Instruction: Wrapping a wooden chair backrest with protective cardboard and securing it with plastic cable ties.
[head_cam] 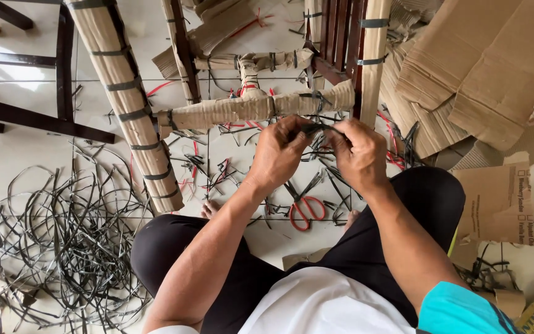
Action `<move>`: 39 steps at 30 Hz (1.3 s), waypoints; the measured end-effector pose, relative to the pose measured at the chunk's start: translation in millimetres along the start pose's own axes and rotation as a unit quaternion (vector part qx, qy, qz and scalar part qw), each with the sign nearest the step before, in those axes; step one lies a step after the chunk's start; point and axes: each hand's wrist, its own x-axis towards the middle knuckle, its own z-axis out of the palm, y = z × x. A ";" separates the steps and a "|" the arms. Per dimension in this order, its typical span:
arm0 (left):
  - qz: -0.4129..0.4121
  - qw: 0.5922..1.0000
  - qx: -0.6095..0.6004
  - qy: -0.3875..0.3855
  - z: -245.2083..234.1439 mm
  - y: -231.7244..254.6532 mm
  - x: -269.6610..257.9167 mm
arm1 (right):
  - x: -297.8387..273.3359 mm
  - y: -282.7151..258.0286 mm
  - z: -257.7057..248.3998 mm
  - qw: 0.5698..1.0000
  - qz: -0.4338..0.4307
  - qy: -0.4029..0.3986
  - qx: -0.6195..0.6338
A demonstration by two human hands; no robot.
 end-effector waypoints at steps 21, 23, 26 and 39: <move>0.030 0.996 0.087 0.015 -3.5 10.8 -7.0 | -1.9 -8.4 -0.4 0.952 0.181 -0.044 0.242; -0.056 0.993 0.102 0.007 -5.1 24.8 -9.7 | -2.3 -8.7 0.0 0.979 0.109 -0.024 0.170; -0.063 0.995 0.080 0.011 -5.7 15.1 -11.6 | -4.9 -17.1 -1.2 0.994 0.059 0.005 0.092; -0.071 0.991 -0.118 0.004 9.4 -19.1 -3.7 | -10.8 -16.4 -2.3 0.993 0.039 0.038 0.102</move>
